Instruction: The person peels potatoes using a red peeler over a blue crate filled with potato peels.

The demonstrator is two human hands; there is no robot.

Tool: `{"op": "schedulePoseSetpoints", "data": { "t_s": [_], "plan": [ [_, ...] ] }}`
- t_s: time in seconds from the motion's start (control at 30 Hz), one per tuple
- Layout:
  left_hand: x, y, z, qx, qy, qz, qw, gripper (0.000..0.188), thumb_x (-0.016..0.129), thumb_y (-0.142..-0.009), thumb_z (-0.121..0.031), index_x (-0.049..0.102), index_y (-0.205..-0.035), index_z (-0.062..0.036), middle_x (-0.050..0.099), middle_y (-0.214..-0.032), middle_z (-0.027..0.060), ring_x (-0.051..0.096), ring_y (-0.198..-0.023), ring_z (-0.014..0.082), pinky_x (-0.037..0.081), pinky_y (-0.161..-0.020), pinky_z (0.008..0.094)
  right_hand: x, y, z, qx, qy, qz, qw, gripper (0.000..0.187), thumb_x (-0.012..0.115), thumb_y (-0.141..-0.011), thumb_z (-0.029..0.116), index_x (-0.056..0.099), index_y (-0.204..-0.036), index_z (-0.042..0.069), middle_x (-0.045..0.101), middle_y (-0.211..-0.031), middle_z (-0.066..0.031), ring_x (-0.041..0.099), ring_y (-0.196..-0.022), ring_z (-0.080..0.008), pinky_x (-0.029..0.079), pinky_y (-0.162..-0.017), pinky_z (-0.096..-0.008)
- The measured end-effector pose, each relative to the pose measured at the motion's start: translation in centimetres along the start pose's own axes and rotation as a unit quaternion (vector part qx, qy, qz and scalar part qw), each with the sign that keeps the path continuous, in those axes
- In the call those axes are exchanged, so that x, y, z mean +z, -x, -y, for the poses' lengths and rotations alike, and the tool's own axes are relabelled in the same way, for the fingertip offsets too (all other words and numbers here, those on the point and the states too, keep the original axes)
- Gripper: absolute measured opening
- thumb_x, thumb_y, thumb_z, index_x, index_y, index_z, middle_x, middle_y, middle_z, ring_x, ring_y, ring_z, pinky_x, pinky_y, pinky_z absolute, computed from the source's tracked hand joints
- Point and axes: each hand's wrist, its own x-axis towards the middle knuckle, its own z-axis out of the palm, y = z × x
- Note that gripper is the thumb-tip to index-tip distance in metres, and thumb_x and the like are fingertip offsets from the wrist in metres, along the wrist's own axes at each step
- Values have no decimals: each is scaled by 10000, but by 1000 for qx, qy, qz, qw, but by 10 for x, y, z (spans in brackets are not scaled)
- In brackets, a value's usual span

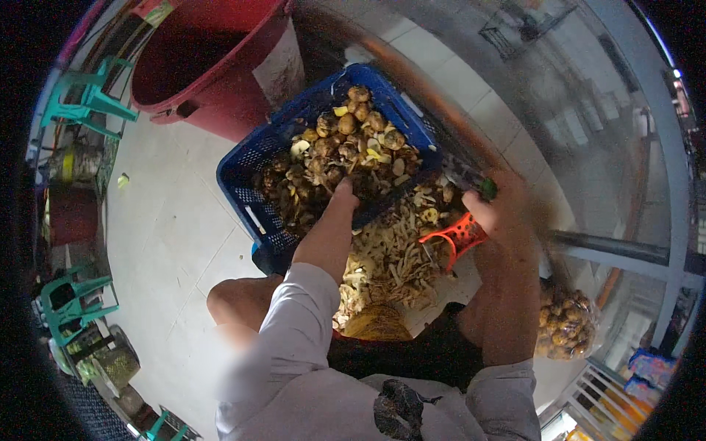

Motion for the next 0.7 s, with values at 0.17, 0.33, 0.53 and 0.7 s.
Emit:
{"op": "schedulePoseSetpoints", "data": {
  "t_s": [0.17, 0.33, 0.53, 0.7],
  "plan": [
    [13, 6, 3, -6, 25, -35, 999, 544, 487, -1001, -330, 367, -1459, -63, 352, -1490, 170, 402, -1328, 313, 384, -1088, 443, 2, 7, -10, -46, 20, -41, 998, 170, 632, -699, 104, 562, -697, -50, 491, -530, -95, 455, -526, -120, 407, -525, -337],
    [4, -15, 4, -14, -19, 1, 1000, 614, 509, -983, -388, 333, -1482, -77, 285, -1534, 161, 363, -1364, 321, 379, -1083, 465, -11, 6, 2, 43, 30, 66, 996, 306, 683, -721, 218, 669, -886, -39, 649, -719, -208, 659, -672, -341, 503, -650, -405],
    [1, -23, 1, -4, 51, 18, 999, 657, 468, -1005, -389, 192, -1537, -118, 50, -1614, 92, 61, -1483, 302, 170, -1193, 526, -11, 8, 17, 44, -5, 54, 998, 275, 678, -731, 211, 670, -860, -32, 644, -724, -206, 667, -694, -332, 501, -649, -406],
    [1, 21, -12, 1, 22, 69, 997, 621, 459, -1020, -316, 197, -1530, -79, 72, -1608, 120, 81, -1479, 319, 191, -1194, 493, -9, 9, 9, -11, -11, 25, 1000, 254, 684, -743, 217, 657, -809, -27, 609, -670, -195, 639, -674, -364, 489, -634, -418]
  ]
}}
